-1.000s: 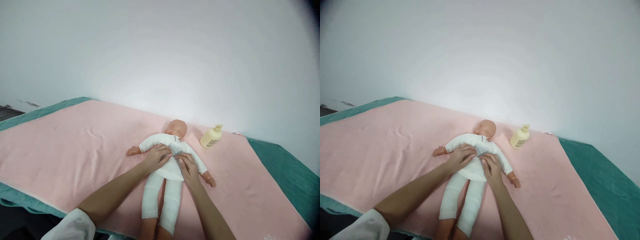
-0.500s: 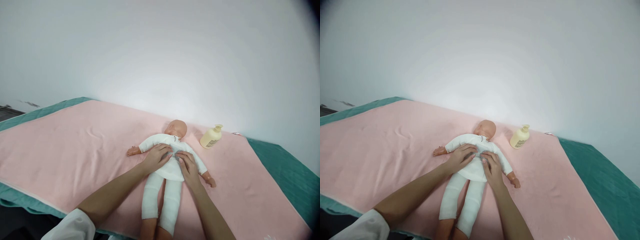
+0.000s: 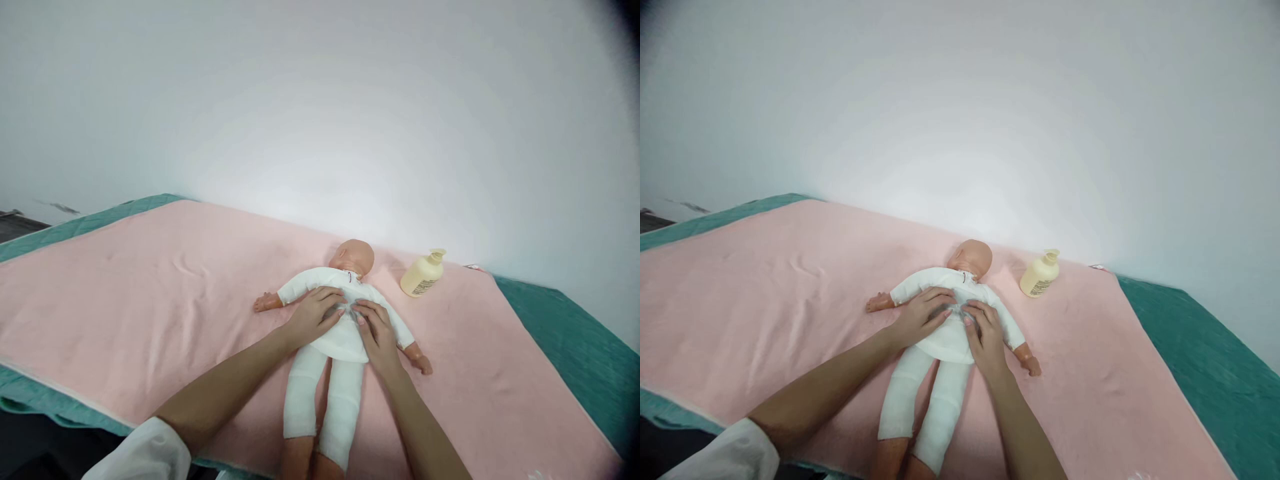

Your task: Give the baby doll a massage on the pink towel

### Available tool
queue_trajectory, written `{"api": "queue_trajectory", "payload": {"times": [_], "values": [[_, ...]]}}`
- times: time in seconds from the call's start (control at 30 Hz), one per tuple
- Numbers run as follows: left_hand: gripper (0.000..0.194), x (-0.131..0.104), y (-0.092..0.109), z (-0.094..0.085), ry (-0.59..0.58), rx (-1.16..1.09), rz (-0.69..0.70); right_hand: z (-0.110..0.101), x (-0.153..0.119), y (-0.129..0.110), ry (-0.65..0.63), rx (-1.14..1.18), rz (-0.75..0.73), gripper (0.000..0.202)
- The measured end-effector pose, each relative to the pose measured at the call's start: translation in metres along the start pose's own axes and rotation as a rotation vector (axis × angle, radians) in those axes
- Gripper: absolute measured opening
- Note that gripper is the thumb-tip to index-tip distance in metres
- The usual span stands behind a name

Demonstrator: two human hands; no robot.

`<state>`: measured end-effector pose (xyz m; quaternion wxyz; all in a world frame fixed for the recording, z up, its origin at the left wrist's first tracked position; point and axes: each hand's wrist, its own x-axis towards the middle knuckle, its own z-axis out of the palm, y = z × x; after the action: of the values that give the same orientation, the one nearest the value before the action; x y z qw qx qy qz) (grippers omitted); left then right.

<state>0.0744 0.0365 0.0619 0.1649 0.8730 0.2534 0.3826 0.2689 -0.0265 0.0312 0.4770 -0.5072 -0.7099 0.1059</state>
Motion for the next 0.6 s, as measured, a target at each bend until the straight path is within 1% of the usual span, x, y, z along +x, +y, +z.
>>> {"api": "queue_trajectory", "payload": {"times": [0.23, 0.43, 0.6], "values": [[0.020, 0.0005, -0.0006, -0.0005, -0.030, 0.019, 0.003, 0.0003, -0.0002, 0.0010, -0.002, -0.008, -0.003, 0.025], [0.021, 0.0005, 0.0002, -0.0002, -0.023, 0.013, -0.011, 0.0006, 0.0000, 0.0011, 0.003, -0.002, 0.008, 0.025], [0.022, 0.0011, 0.0002, 0.0000, -0.039, 0.003, -0.009, 0.0007, 0.0001, 0.0011, 0.003, -0.006, 0.005, 0.025]]}}
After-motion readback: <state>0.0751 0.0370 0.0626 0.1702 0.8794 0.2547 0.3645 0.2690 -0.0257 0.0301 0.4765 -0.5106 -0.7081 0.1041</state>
